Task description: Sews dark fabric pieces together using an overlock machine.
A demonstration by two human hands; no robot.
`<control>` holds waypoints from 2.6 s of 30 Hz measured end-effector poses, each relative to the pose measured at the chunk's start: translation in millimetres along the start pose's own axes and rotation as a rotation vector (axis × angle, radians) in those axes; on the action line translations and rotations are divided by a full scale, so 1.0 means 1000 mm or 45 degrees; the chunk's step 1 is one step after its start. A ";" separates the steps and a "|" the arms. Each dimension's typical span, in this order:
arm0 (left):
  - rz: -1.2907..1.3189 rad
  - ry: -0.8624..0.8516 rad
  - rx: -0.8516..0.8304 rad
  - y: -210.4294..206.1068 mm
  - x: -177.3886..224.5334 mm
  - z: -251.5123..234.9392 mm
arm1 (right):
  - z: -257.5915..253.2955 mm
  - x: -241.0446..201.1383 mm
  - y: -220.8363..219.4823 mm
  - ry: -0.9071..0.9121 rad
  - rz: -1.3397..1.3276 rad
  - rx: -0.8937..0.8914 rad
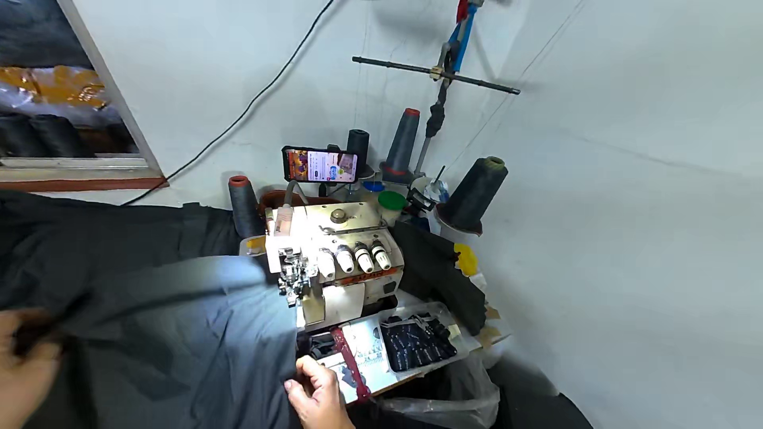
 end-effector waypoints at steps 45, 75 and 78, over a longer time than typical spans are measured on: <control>0.569 -0.647 -0.052 -0.064 0.085 0.127 | -0.017 -0.071 0.104 -0.549 -0.400 0.395; 1.149 0.103 -0.519 -0.082 0.101 0.188 | 0.029 -0.067 0.024 -0.549 -0.343 0.201; 1.190 0.125 -0.502 -0.082 0.102 0.189 | 0.029 -0.066 0.024 -0.499 -0.327 0.193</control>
Point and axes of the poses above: each hand's wrist, its own z-axis away from the middle knuckle, its own y-axis out of the back of the hand, x = y × z, the point moved 1 cm from there along -z, towards the middle knuckle, and after that the axes turned 4 degrees about x, right-handed, at the moved point
